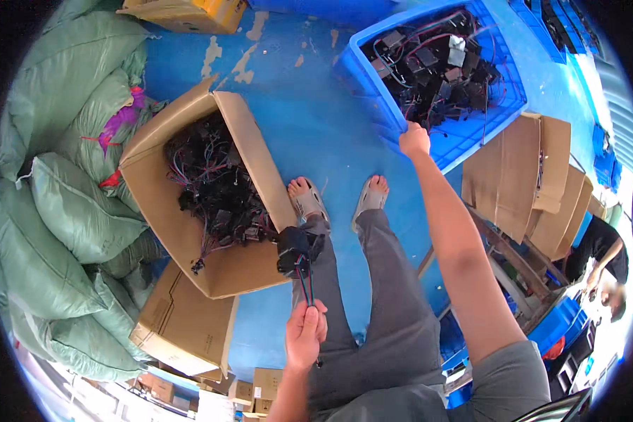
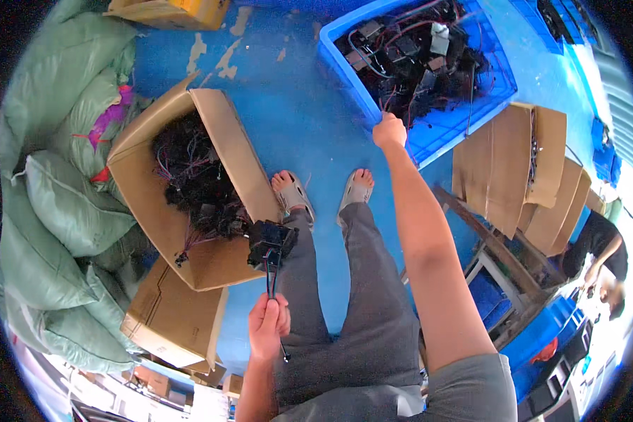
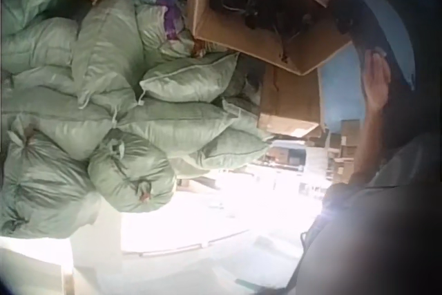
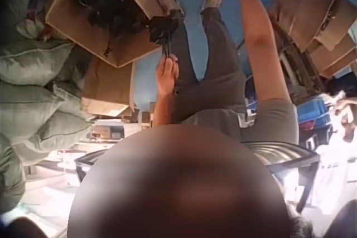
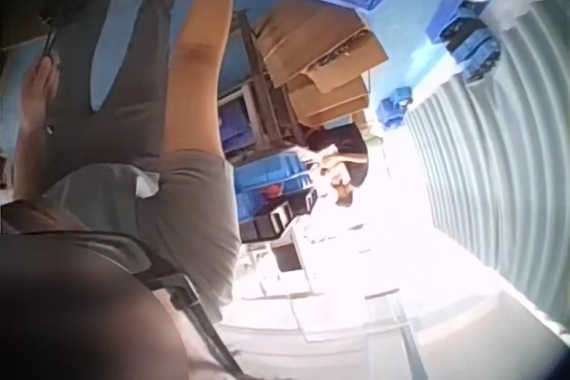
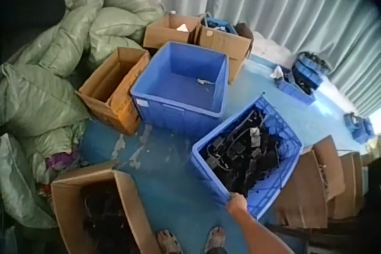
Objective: Sorting and unbundling various electronic cable assemblies into different plastic storage bins.
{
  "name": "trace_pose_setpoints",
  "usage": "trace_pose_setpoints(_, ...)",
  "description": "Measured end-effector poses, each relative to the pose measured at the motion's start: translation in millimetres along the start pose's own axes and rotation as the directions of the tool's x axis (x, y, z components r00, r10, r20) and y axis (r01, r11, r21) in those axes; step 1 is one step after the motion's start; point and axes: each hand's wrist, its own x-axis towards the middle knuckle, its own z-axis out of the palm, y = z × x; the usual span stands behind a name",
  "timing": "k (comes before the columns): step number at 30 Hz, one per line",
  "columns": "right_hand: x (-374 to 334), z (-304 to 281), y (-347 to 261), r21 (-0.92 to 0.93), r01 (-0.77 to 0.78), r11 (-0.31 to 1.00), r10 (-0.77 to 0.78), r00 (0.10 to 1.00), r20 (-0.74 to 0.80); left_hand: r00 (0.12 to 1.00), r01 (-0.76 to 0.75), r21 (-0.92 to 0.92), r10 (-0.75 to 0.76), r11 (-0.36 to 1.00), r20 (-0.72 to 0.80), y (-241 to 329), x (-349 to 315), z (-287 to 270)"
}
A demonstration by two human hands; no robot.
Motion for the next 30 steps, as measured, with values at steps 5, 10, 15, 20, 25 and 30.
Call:
trace_pose_setpoints(5,-38.2,12.2,36.7,-0.014,-0.024,1.000,0.024,1.000,0.000,0.999,0.011,0.108,-0.015,0.994,0.029,14.0,-1.8,-4.8)
trace_pose_setpoints(10,-114.0,40.5,56.7,-0.073,0.058,0.996,-0.057,0.998,0.020,0.997,-0.007,0.243,-0.013,0.970,0.081,45.8,-4.6,19.1)
trace_pose_setpoints(15,-189.9,81.8,63.2,-0.043,0.050,0.998,-0.042,0.987,0.158,0.995,-0.046,0.347,0.012,0.937,0.101,51.0,3.5,67.3)
trace_pose_setpoints(20,-229.9,84.5,90.1,0.285,0.212,0.935,-0.271,0.944,0.186,0.990,-0.097,0.359,0.054,0.928,0.127,38.3,13.9,100.0)
trace_pose_setpoints(25,-218.9,55.4,117.1,0.487,0.139,0.862,-0.238,0.960,0.147,0.994,-0.074,0.350,0.042,0.934,0.097,29.7,18.8,119.7)
trace_pose_setpoints(30,-195.7,81.9,130.9,0.409,-0.124,0.904,0.054,0.982,0.179,0.991,0.041,0.393,-0.086,0.919,0.098,24.4,35.6,150.6)
